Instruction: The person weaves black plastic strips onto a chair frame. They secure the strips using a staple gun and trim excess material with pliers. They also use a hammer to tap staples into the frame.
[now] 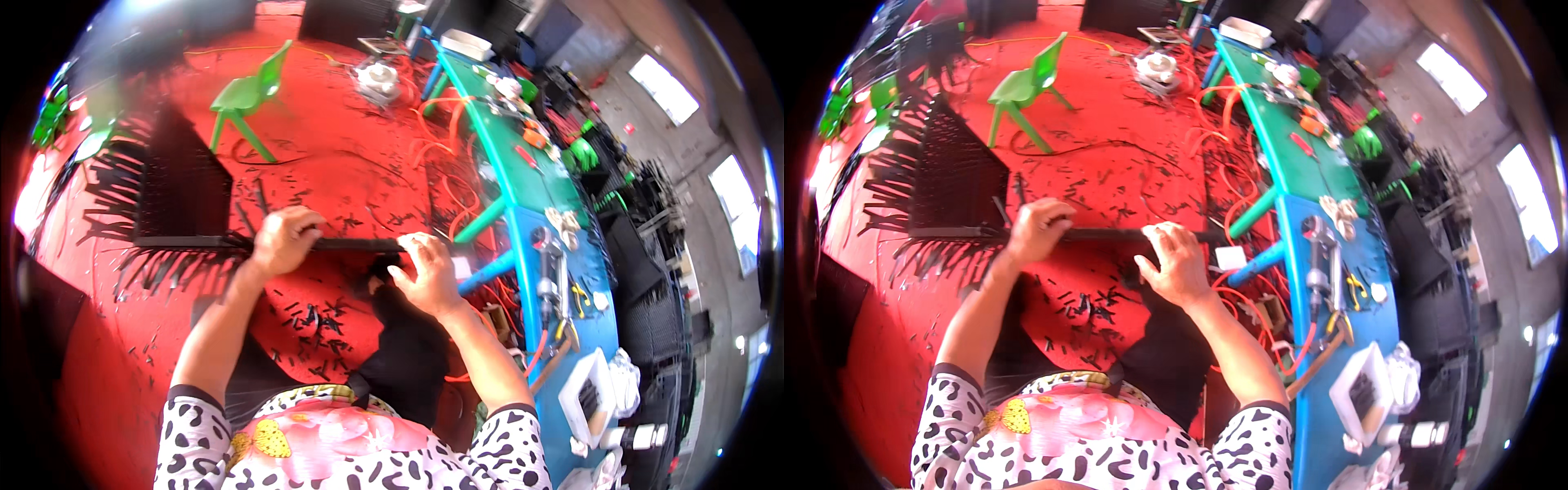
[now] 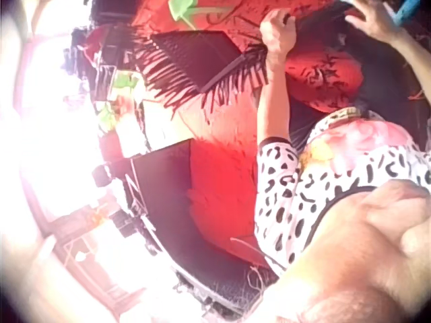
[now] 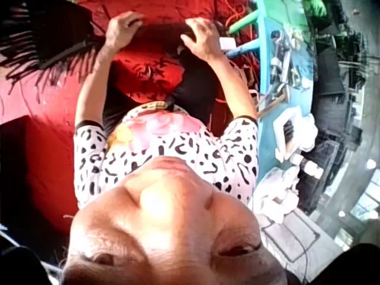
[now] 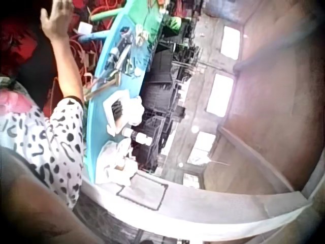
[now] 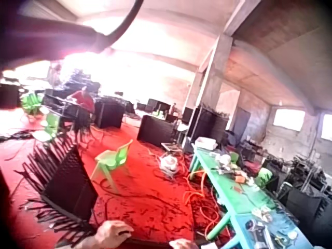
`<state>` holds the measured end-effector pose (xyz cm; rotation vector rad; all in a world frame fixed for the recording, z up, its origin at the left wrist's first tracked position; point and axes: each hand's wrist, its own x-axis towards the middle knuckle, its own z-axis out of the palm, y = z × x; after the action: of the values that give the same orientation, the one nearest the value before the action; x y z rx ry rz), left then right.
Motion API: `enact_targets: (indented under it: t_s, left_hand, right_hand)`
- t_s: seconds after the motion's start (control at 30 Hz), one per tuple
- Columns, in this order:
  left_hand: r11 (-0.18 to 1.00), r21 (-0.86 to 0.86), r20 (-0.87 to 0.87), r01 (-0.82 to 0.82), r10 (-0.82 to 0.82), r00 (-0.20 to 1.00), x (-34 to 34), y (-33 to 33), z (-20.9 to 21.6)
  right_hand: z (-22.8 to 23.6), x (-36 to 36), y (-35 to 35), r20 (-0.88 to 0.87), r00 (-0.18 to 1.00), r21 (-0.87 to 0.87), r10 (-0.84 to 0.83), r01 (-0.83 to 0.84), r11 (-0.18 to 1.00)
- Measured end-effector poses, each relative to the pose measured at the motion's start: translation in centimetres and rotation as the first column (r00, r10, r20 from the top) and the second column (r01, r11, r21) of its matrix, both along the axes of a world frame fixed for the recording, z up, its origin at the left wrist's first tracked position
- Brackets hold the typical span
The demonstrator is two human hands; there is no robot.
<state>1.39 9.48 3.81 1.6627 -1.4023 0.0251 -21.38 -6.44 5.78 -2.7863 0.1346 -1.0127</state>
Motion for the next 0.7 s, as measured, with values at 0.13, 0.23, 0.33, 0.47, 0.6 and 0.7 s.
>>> enact_targets:
  t_s: [0.13,0.23,0.33,0.47,0.6,0.7]
  left_hand:
    - [0.994,-0.1,0.11,0.034,-0.023,0.994,-1.8,0.8,-0.9]
    - [0.996,-0.064,0.093,0.067,-0.061,0.994,-2.6,1.6,-1.4]
    - [0.988,-0.113,0.088,0.101,-0.091,0.992,-3.4,2.4,-1.6]
    - [0.971,-0.224,0.139,0.079,-0.049,0.989,-4.8,2.9,-2.4]
    - [0.905,-0.305,0.207,0.297,-0.242,0.948,-7.4,4.5,-2.9]
    - [0.828,-0.279,0.198,0.486,-0.445,0.873,-10.3,5.3,-4.3]
  right_hand:
    - [-0.5,2.3,0.2,-0.165,0.986,-0.031,-0.018,0.013,0.999]
    - [-2.0,3.4,0.6,-0.314,0.949,-0.02,0.018,-0.026,0.999]
    - [-2.9,3.2,1.4,-0.389,0.921,-0.05,-0.004,-0.017,0.999]
    - [-3.9,2.8,1.1,-0.421,0.907,-0.078,-0.02,-0.014,0.997]
    - [-5.1,1.7,1.2,-0.46,0.888,-0.024,0.013,-0.027,0.999]
    - [-5.4,0.2,1.8,-0.491,0.871,-0.034,0.023,-0.045,0.998]
